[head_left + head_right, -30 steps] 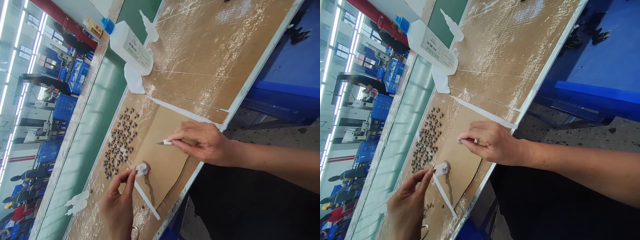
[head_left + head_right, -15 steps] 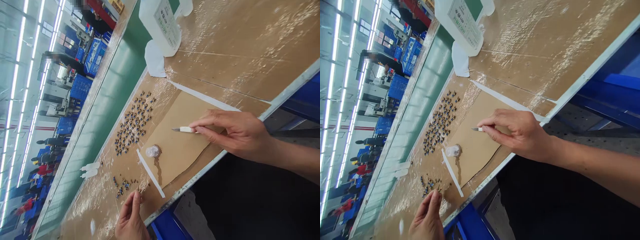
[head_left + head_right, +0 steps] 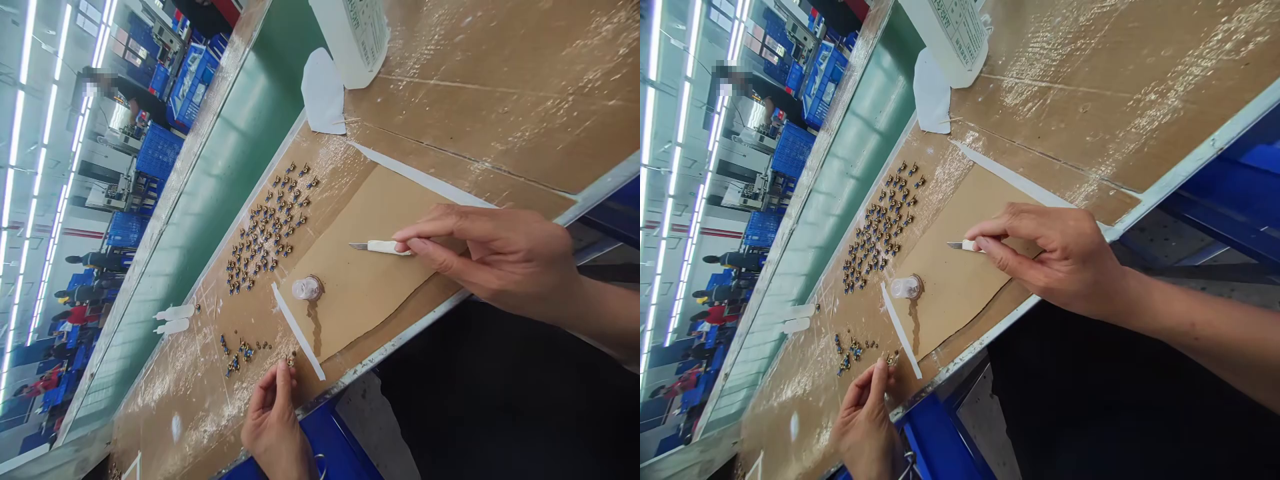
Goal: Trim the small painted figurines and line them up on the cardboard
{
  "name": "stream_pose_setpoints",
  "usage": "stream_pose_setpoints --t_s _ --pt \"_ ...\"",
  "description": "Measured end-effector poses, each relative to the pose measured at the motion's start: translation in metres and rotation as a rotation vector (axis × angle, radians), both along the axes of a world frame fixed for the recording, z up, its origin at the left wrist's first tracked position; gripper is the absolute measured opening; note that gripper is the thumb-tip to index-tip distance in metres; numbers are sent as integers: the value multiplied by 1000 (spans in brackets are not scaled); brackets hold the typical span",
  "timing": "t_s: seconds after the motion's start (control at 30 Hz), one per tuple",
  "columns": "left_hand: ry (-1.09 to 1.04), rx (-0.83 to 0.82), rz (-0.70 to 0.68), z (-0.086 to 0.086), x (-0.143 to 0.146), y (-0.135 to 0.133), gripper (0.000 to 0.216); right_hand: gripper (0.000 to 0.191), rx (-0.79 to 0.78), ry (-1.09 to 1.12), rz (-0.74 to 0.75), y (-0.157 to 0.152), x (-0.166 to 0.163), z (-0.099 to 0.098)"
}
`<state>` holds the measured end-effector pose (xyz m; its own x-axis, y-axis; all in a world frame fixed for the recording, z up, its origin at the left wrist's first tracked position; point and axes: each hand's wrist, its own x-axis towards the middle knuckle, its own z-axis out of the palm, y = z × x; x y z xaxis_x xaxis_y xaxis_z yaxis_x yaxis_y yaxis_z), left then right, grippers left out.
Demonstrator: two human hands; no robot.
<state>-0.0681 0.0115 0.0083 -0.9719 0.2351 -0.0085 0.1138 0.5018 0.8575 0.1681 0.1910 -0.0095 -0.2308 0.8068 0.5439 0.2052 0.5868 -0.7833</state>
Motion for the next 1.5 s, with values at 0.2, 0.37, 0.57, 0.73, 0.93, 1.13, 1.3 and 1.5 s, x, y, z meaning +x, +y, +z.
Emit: stream_pose_setpoints --t_s 0.2,0.37,0.57,0.73,0.93,1.13,1.3,1.5 --pt "27 -66 5 -1 0 2 27 17 -14 -3 12 1 0 -1" --pt "64 -105 -8 1 5 5 25 18 -17 26 32 2 0 -1" --pt "96 -135 -9 3 8 8 26 17 7 16 47 3 0 -1" --pt "93 -145 -3 5 9 9 24 17 -79 -20 23 0 1 3" --pt "97 -141 -24 1 7 5 22 17 -79 19 32 -1 2 5" --pt "120 -150 -56 2 7 6 25 18 -41 23 42 0 1 1" --pt "152 -216 -71 -1 2 4 27 18 -41 35 30 0 1 0" --pt "257 -363 -134 -1 -4 1 30 17 -24 33 27 1 1 1"
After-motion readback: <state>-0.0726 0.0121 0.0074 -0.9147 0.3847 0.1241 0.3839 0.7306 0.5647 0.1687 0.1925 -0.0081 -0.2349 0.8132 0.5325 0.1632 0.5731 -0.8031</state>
